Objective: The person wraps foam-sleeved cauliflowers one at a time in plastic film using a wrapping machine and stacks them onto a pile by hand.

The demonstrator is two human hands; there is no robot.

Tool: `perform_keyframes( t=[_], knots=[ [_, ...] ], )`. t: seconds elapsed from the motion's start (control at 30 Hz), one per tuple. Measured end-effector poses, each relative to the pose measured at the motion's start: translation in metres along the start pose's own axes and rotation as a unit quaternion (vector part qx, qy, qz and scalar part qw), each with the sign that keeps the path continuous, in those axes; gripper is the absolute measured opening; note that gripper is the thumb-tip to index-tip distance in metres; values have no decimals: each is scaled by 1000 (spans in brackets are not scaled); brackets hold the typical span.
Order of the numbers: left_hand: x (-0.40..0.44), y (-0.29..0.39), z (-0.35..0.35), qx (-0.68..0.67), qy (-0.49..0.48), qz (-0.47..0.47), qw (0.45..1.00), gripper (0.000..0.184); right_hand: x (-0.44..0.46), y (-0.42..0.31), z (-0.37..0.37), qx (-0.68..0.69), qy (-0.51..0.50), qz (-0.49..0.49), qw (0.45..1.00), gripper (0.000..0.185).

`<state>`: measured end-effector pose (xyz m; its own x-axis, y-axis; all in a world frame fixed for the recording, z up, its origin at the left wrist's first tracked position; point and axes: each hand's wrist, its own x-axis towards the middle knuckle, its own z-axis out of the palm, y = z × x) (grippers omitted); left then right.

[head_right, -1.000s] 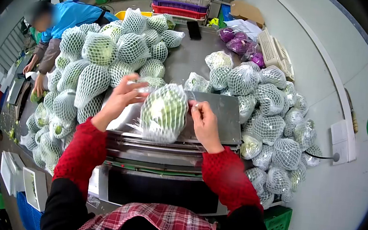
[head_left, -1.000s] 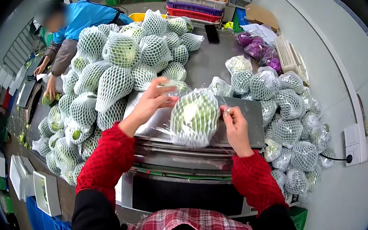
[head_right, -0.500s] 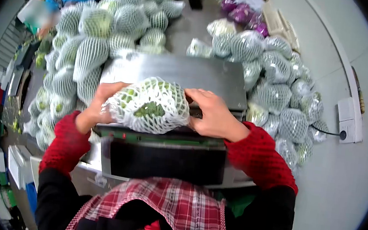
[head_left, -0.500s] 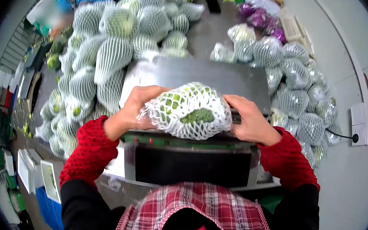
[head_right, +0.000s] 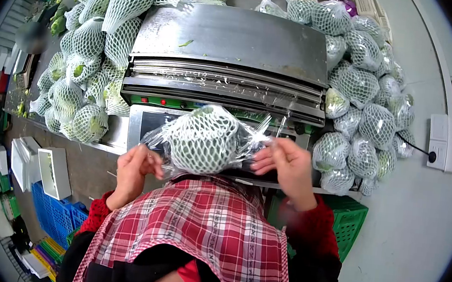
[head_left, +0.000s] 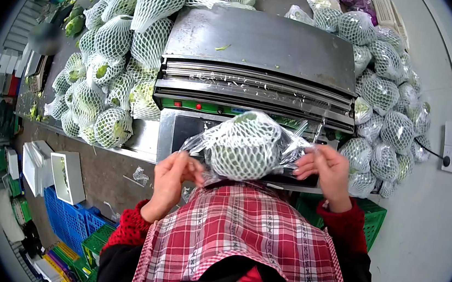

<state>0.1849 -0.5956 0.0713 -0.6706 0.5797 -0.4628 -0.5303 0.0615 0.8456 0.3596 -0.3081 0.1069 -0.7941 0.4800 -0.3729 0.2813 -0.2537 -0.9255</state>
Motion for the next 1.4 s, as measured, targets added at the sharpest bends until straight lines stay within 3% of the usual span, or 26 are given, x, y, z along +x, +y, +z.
perform_keyframes(
  t=[0.1, 0.17, 0.23, 0.27, 0.3, 0.33, 0.4, 0.53, 0.63, 0.67, 0.7, 0.73, 0.77, 0.8, 0.83, 0.87, 0.9, 0.97, 1.07, 1.1, 1.17, 1.2, 1.23, 1.3, 1.37, 1.4],
  knots=[
    [-35, 6, -10, 9, 171, -26, 985, 34, -28, 9, -18, 37, 18, 101, 994, 26],
    [-52, -11, -38, -85, 160, -85, 980, 34, -56, 33, -23, 73, 56, 212, 973, 28],
    [-24, -62, -66, -38, 105, -284, 952, 35, -61, 95, -17, 43, 57, 262, 962, 27],
    [-5, -91, -58, 97, 34, -264, 959, 34, -56, 129, -8, 16, 36, 325, 945, 25],
    [11, -102, -35, 230, -35, -180, 956, 32, -49, 161, 16, -51, 37, 288, 956, 22],
    [24, -107, -17, 289, -71, -119, 947, 30, -36, 207, 41, -19, 0, 79, 997, 19],
    [32, -111, 11, 324, -75, -22, 943, 27, -24, 188, 68, -45, -22, 196, 979, 19],
    [18, -73, 46, 298, 39, 235, 924, 23, -20, 154, 89, 41, -72, 233, 969, 20],
    [23, -9, 63, 261, -49, 468, 843, 23, -17, 130, 101, 126, -131, 246, 952, 23],
    [23, 6, 53, 189, -245, 343, 887, 25, -16, 121, 104, 155, -151, 252, 943, 24],
    [18, 37, 45, 217, -403, 248, 854, 21, -16, 112, 104, 183, -172, 254, 934, 25],
    [9, 42, 35, 118, -417, 73, 898, 31, -16, 103, 103, 201, -193, 256, 926, 26],
    [-1, 47, 25, 8, -379, -98, 920, 41, -15, 92, 99, 206, -211, 235, 926, 28],
    [-5, 42, 10, -8, -391, -63, 918, 49, -18, 88, 92, 173, -235, 138, 946, 29],
    [0, 37, 4, 6, -379, -34, 925, 54, -15, 88, 81, 45, -240, -78, 967, 31],
    [4, 32, -3, 19, -366, -5, 930, 59, -39, 22, 76, 372, -133, 144, 907, 44],
    [12, 32, 6, 55, -320, 18, 946, 61, -25, 30, 74, 224, -73, -5, 972, 77],
    [36, 45, 46, 151, -246, 3, 957, 53, -6, 1, 56, -95, -49, -197, 975, 102],
    [101, 88, 101, 216, -281, 286, 890, 52, 84, -43, 8, 19, 9, -265, 964, 96],
    [120, 124, 113, 269, -304, 210, 889, 58, 122, -66, -23, 86, 16, -250, 964, 83],
    [182, 153, 107, 398, -103, 411, 814, 70, 199, -112, -86, 224, 34, -225, 948, 59],
    [225, 178, 86, 463, 48, 544, 698, 76, 245, -145, -121, 148, 52, -262, 952, 57],
    [264, 202, 64, 505, 186, 556, 633, 79, 299, -165, -169, 60, 108, -266, 956, 61],
    [317, 263, 30, 550, 364, 576, 483, 84, 382, -214, -208, -221, 268, -367, 863, 69],
    [353, 303, 15, 512, 461, 356, 632, 88, 459, -209, -260, -296, 308, -371, 825, 75],
    [364, 309, 7, 517, 465, 351, 627, 88, 482, -203, -270, -359, 369, -282, 810, 78]
  ],
)
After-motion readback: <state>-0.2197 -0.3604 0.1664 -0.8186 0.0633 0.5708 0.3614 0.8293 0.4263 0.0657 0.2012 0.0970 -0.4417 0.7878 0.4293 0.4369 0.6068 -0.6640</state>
